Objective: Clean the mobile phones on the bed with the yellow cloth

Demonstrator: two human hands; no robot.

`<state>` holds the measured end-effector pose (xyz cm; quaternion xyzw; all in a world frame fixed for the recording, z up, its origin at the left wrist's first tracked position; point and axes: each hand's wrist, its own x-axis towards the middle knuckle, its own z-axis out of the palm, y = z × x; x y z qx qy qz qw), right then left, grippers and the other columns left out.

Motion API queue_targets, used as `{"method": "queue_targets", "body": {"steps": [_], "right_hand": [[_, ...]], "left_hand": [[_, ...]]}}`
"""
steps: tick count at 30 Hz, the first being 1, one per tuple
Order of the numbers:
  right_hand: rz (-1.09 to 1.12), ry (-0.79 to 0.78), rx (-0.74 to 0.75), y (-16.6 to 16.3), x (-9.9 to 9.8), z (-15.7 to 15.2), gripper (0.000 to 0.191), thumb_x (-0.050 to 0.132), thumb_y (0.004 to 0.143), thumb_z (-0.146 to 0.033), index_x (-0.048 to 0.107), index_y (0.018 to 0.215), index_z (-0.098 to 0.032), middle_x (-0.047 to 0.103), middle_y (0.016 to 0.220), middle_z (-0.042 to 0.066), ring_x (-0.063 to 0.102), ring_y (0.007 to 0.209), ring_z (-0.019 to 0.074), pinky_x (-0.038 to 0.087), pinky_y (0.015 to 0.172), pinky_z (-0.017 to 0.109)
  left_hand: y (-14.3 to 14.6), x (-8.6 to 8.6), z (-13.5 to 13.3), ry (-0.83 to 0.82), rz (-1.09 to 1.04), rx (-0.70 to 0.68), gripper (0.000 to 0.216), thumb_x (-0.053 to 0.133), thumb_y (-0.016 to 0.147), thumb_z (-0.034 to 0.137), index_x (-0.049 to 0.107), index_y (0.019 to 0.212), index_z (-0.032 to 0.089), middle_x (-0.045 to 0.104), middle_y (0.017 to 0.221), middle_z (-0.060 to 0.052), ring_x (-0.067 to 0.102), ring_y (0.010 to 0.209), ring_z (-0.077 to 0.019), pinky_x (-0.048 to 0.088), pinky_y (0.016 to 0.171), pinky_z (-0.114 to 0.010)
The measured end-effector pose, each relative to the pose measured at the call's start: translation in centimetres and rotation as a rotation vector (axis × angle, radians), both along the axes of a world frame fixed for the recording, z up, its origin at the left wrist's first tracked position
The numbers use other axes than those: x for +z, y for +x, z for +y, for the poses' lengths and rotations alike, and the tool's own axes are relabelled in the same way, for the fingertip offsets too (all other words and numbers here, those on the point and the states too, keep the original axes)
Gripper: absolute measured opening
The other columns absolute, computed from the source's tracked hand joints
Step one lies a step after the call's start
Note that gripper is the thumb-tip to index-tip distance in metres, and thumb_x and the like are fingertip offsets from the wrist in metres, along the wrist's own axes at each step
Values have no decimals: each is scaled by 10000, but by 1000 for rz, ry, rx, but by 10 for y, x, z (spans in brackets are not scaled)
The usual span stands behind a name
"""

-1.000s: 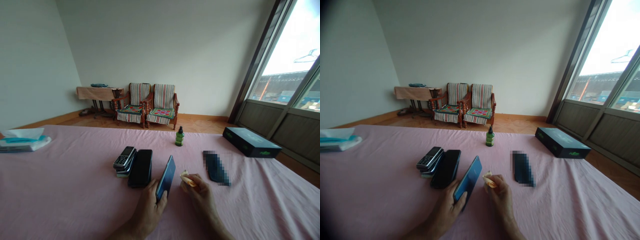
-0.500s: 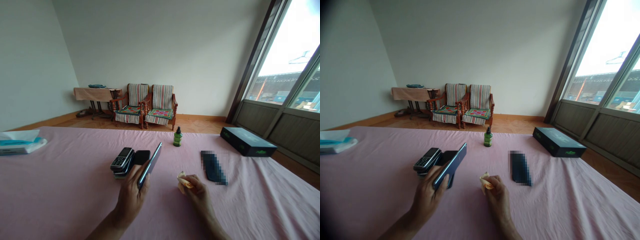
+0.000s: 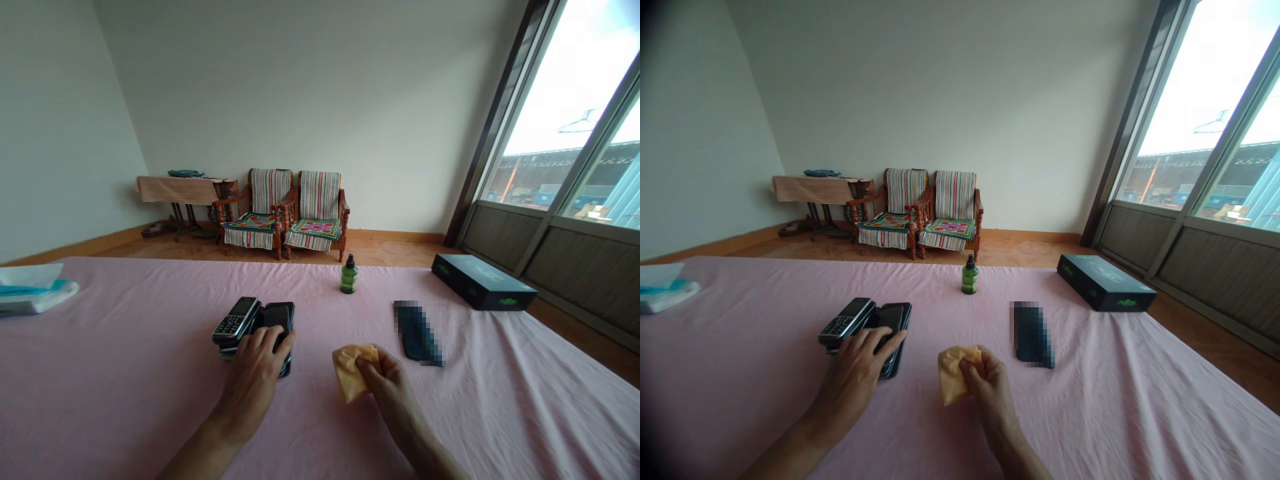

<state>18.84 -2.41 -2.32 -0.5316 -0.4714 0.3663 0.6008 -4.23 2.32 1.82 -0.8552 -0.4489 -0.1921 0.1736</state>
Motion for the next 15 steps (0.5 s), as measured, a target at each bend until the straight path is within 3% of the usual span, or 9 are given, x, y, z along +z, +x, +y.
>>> {"method": "queue_targets", "body": {"steps": [5, 10, 13, 15], "right_hand": [[-248, 60, -237, 13, -11, 7, 378, 588, 728, -286, 613, 1086, -166, 679, 992, 114, 649, 889, 282, 527, 773, 406], [-438, 196, -381, 12, -6, 6, 368, 505, 737, -186, 610, 1090, -170, 603, 1140, 131, 565, 1073, 281, 449, 938, 480], [-489, 227, -396, 7, 11, -4, 340, 478, 775, -164, 601, 1092, -178, 618, 1082, 111, 600, 987, 241, 509, 863, 432], [-535, 285, -392, 7, 24, -23, 301, 451, 829, -164, 582, 1098, -190, 624, 1042, 98, 627, 868, 201, 554, 752, 371]], "left_hand": [[0, 1, 1, -15, 38, 29, 391, 617, 834, 155, 587, 1207, 265, 596, 1138, -81, 552, 975, -277, 439, 792, -404], [-10, -15, 18, 20, 17, -31, 375, 648, 824, 355, 615, 1177, 231, 599, 1156, -114, 551, 1040, -313, 448, 820, -428], [-12, -22, 27, 84, -25, -58, 350, 549, 868, 423, 649, 1104, 185, 591, 1182, -156, 560, 1041, -336, 453, 828, -464], [-7, -21, 24, 143, -83, -110, 493, 508, 869, 503, 578, 1207, 152, 514, 1297, -191, 519, 1117, -362, 435, 876, -498]]}}
